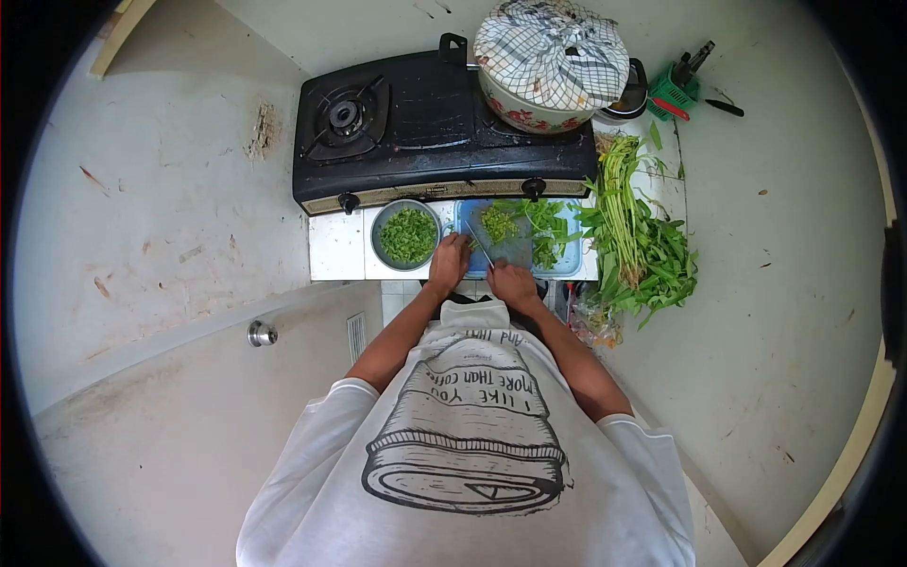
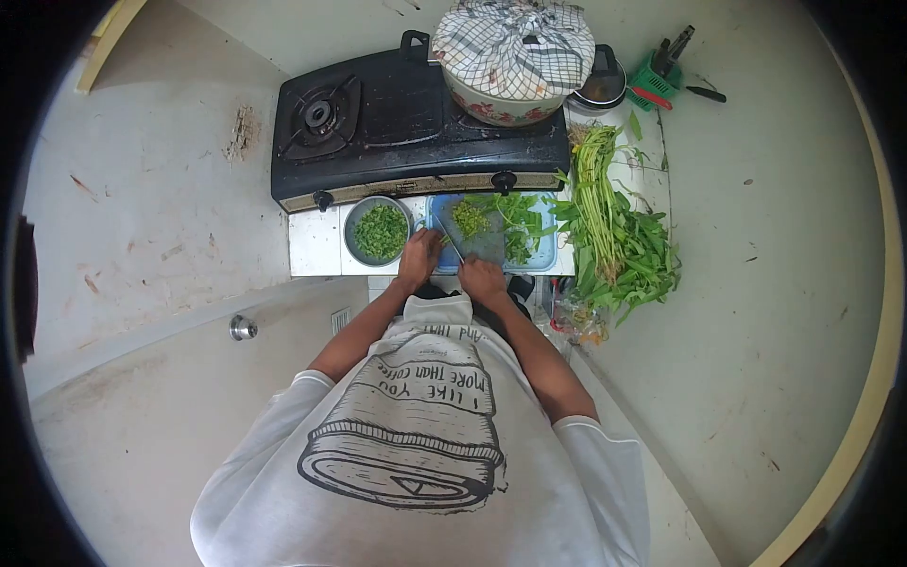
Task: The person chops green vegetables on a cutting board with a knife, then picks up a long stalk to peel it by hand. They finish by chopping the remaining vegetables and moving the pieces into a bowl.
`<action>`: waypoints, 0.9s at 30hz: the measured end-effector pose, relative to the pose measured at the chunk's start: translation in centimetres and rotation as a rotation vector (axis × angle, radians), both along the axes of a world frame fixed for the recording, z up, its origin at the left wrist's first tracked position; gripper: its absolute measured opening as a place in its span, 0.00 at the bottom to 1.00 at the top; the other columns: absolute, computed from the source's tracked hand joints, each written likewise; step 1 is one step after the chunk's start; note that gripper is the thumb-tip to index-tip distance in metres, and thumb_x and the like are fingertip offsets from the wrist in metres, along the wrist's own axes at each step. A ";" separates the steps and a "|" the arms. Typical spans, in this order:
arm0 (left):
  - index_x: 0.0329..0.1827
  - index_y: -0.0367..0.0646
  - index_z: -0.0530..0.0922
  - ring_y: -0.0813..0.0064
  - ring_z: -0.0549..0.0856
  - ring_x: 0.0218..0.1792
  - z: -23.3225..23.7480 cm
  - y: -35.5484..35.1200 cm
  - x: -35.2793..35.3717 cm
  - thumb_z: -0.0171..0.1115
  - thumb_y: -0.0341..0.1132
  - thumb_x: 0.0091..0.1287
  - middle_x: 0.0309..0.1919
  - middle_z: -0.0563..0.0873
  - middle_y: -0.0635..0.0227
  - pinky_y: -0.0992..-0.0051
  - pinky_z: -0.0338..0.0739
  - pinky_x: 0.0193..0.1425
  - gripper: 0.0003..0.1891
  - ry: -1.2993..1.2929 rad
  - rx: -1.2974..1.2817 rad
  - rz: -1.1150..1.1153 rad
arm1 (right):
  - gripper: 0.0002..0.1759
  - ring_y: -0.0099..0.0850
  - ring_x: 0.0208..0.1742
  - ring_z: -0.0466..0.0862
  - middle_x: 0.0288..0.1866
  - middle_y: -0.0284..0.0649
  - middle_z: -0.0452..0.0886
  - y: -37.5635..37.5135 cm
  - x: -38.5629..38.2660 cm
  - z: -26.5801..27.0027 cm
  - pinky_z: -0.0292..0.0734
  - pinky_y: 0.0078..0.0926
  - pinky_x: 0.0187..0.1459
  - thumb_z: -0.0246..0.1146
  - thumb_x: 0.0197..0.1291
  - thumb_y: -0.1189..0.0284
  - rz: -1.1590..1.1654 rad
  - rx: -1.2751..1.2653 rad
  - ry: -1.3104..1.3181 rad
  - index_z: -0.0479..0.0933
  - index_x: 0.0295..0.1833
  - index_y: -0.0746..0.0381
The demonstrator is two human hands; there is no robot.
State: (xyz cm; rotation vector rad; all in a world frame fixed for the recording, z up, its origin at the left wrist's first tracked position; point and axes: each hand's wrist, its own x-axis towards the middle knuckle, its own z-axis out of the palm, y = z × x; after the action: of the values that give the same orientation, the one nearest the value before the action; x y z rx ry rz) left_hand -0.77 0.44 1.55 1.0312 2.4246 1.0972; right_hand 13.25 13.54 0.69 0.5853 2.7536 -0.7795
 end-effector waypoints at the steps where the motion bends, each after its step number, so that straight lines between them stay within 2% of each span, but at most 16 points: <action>1: 0.45 0.36 0.85 0.42 0.85 0.42 0.0 0.0 -0.1 0.64 0.25 0.67 0.40 0.84 0.48 0.50 0.80 0.48 0.07 0.010 -0.010 -0.013 | 0.23 0.56 0.33 0.90 0.29 0.58 0.87 0.1 0.5 0.3 0.86 0.55 0.39 0.56 0.76 0.57 -0.003 -0.012 -0.032 0.78 0.43 0.70; 13: 0.44 0.38 0.83 0.47 0.83 0.41 -0.4 -0.3 -0.4 0.64 0.26 0.67 0.37 0.82 0.53 0.54 0.80 0.48 0.05 0.115 -0.027 -0.130 | 0.23 0.54 0.35 0.91 0.31 0.57 0.88 0.6 0.1 0.6 0.87 0.52 0.41 0.54 0.77 0.57 0.021 0.004 -0.017 0.78 0.44 0.69; 27: 0.42 0.38 0.85 0.50 0.85 0.43 -1.6 -0.8 -0.9 0.65 0.26 0.66 0.38 0.85 0.55 0.56 0.81 0.48 0.05 0.138 -0.028 -0.202 | 0.22 0.54 0.30 0.89 0.26 0.57 0.86 0.6 0.8 0.2 0.85 0.53 0.35 0.55 0.77 0.57 0.095 0.022 0.069 0.77 0.43 0.68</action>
State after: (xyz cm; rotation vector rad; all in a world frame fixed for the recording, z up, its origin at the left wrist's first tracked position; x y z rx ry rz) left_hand -1.64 -0.35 -0.04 1.3490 2.3674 0.9509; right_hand 14.04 14.15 0.94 0.4352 2.8327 -0.7620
